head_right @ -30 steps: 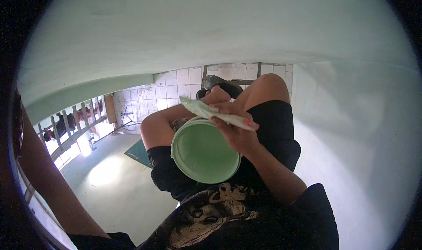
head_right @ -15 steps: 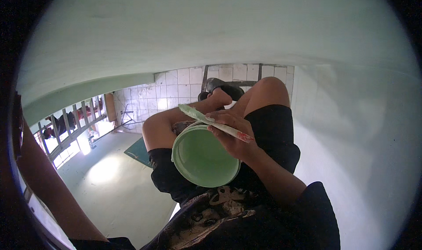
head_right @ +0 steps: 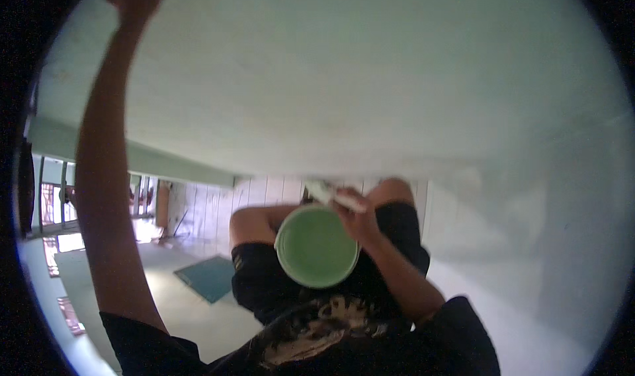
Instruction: The person dips a paintbrush into a bucket of paint and applies the paint to the ceiling with the brush.
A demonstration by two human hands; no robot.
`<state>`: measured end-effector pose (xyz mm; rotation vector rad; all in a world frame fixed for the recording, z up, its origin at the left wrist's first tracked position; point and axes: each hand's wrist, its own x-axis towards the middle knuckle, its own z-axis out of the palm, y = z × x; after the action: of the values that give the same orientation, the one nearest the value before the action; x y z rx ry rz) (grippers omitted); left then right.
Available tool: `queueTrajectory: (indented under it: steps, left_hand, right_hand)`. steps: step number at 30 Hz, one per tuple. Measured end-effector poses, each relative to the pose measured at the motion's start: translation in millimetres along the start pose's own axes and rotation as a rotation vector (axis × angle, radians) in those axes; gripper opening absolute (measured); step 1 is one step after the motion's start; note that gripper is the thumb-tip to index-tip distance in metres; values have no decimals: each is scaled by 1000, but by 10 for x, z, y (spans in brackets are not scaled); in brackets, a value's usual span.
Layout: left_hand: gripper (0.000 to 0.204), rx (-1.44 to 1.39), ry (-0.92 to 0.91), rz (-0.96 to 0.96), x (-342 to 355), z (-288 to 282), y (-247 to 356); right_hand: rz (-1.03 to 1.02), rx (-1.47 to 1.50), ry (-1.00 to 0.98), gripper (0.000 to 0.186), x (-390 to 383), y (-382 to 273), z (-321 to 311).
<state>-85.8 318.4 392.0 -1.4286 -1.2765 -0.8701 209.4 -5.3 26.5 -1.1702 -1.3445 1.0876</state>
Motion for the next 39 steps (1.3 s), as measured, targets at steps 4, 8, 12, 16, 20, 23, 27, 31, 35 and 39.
queueTrajectory:
  steps: [4,8,12,16,20,23,27,31,35,39]
  left_hand:
    - [63,43,-136,-12,-262,-115,250]
    - [50,-268,-121,7,-157,-522,144]
    - [50,-281,-236,-54,27,-712,144]
    - [52,-333,-95,-135,81,-640,119]
    - [51,-309,-140,-145,116,-644,129]
    - [50,-298,-170,-146,83,-654,58]
    - [50,-276,-163,-154,73,-640,97]
    - [51,-282,-167,-165,64,-658,84]
    - [51,-295,-164,-156,121,-627,130]
    - [53,-302,-192,-150,102,-686,62]
  right_hand:
    - [-184,-242,-28,16,-93,415,-153]
    - [-137,-184,-30,15,-95,163,-102]
    - [-320,-69,57,22,59,-39,-213]
    - [-280,-344,31,23,450,-537,-563]
    - [-788,-654,44,20,1078,-1692,-964]
    - [-1348,-790,126,32,1510,-2906,-1002]
    - [-1631,-947,254,38,1954,-4433,-828]
    - [-1743,-1295,348,42,2337,-5240,-588]
    - [-1800,-1497,431,40,2859,-5424,-666]
    - [-1706,-1425,376,38,2970,-5086,-616]
